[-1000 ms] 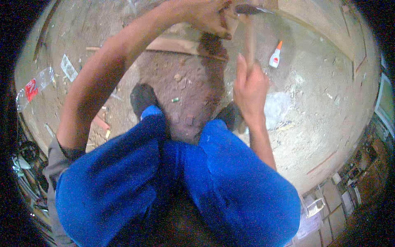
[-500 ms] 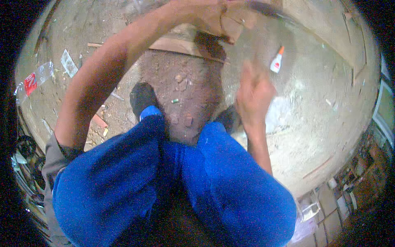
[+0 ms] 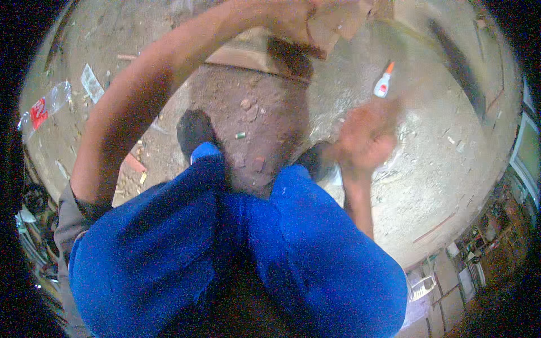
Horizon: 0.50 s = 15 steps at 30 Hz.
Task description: The person assembles a small wooden box by applying glue to the edges of wooden pieces and securing them together using a hammer and small nails.
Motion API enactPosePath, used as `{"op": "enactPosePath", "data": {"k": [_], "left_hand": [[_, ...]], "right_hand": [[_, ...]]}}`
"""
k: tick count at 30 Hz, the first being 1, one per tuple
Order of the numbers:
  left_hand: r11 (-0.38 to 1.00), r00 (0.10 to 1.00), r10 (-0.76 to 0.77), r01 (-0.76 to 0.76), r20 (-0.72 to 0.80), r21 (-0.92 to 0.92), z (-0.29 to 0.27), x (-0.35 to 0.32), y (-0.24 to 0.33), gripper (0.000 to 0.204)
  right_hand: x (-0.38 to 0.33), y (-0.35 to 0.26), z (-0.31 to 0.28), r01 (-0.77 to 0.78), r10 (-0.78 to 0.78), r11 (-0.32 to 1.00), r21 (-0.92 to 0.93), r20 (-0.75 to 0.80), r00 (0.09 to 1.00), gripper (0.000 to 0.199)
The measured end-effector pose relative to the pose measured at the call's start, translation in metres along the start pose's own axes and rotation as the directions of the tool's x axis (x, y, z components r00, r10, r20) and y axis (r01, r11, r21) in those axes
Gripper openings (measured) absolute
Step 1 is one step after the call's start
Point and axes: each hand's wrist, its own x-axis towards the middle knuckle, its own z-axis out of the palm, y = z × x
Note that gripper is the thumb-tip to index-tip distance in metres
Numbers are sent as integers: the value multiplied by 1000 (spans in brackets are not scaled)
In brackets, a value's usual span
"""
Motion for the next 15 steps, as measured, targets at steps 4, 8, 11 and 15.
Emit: {"op": "enactPosePath", "data": {"k": [4,8,11,15], "left_hand": [[992,981,-61,81,186,-101,-50,8,7,123],[989,976,-68,94,208,-116,-52,26,17,123],[996,983,-48,62,176,-72,-54,7,-6,126],[998,990,39,-31,137,-60,-40,5,1,125]], "right_hand": [[18,10,21,52,15,898,-436,149,989,34],[19,-18,-2,-72,85,990,119,-106,991,38],[21,-18,14,-43,48,990,-135,29,998,38],[-8,-1,2,56,-54,997,48,-43,998,37]]}}
